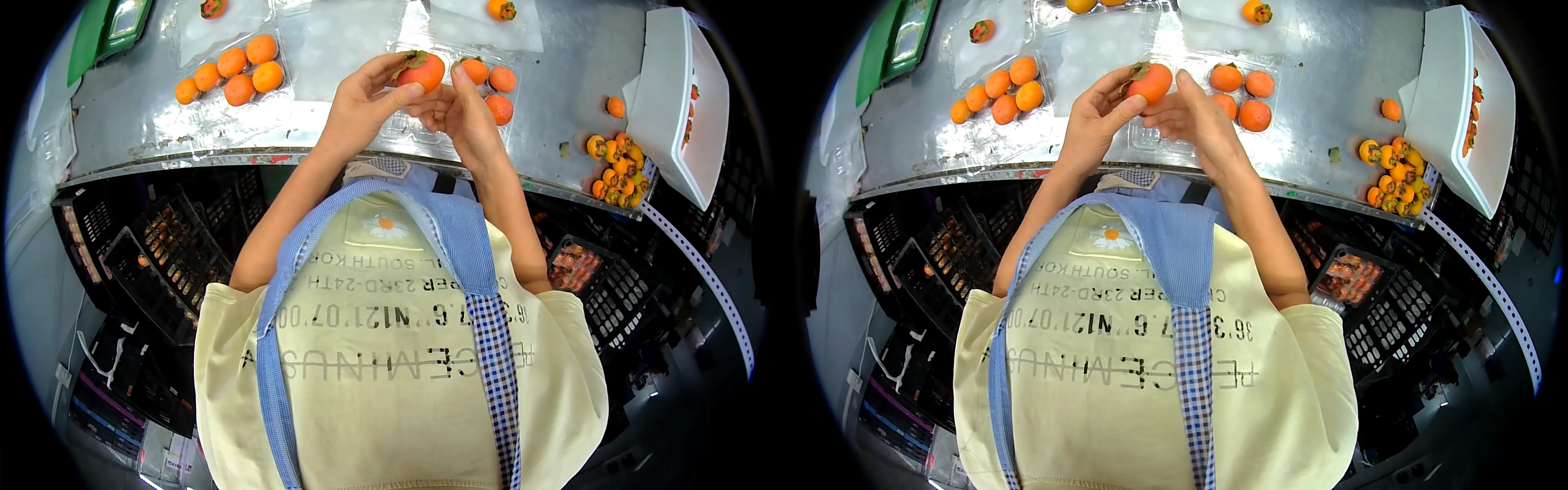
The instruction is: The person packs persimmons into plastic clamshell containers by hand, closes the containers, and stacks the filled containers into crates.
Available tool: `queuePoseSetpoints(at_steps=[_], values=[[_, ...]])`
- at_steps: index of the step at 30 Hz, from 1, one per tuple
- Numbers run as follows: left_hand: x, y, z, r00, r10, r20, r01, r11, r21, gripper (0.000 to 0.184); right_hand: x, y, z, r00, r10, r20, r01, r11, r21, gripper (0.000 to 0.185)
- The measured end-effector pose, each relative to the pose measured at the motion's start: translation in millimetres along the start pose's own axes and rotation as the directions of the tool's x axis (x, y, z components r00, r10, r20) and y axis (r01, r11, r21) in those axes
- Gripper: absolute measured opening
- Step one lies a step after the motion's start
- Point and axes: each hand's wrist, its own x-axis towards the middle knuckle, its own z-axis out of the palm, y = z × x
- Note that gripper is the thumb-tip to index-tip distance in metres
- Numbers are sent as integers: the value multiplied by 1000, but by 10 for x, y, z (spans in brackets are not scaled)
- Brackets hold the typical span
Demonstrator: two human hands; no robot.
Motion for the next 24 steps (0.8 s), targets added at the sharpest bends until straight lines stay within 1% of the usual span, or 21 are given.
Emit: queuePoseSetpoints(at_steps=[3, 6, 9, 12, 15, 18, 21, 24], values=[[0, -8, -12, 996, -86, 1, 86, 996, -36, 48, -9, -1, -70, 983, -141, -116, 114, 971, -210, 46], [-12, 5, 10, 999, -38, 3, 39, 999, -21, 48, 4, 15, -73, 934, -320, -160, 281, 933, -224, 37], [-1, -52, 3, 1000, -13, -3, 13, 994, 110, 49, -48, -82, -4, 947, -312, -75, 307, 949, -67, 34], [0, -30, -14, 999, -31, 40, 17, 951, 308, 47, -48, -94, 31, 963, -255, -83, 247, 965, -89, 37], [-15, -41, -20, 996, -75, 39, 62, 965, 254, 45, 15, -59, -65, 983, -178, -36, 181, 975, 127, 38], [14, -107, -40, 988, -152, -1, 150, 973, 177, 45, 81, -6, -149, 991, -134, 5, 130, 970, 206, 38], [22, -138, -38, 993, -121, 4, 117, 969, 219, 42, 52, -21, -69, 984, -174, -20, 175, 977, 120, 37], [15, -57, 10, 992, -110, 56, 95, 971, 220, 38, 90, 44, -210, 978, -187, -92, 202, 960, 193, 37]])
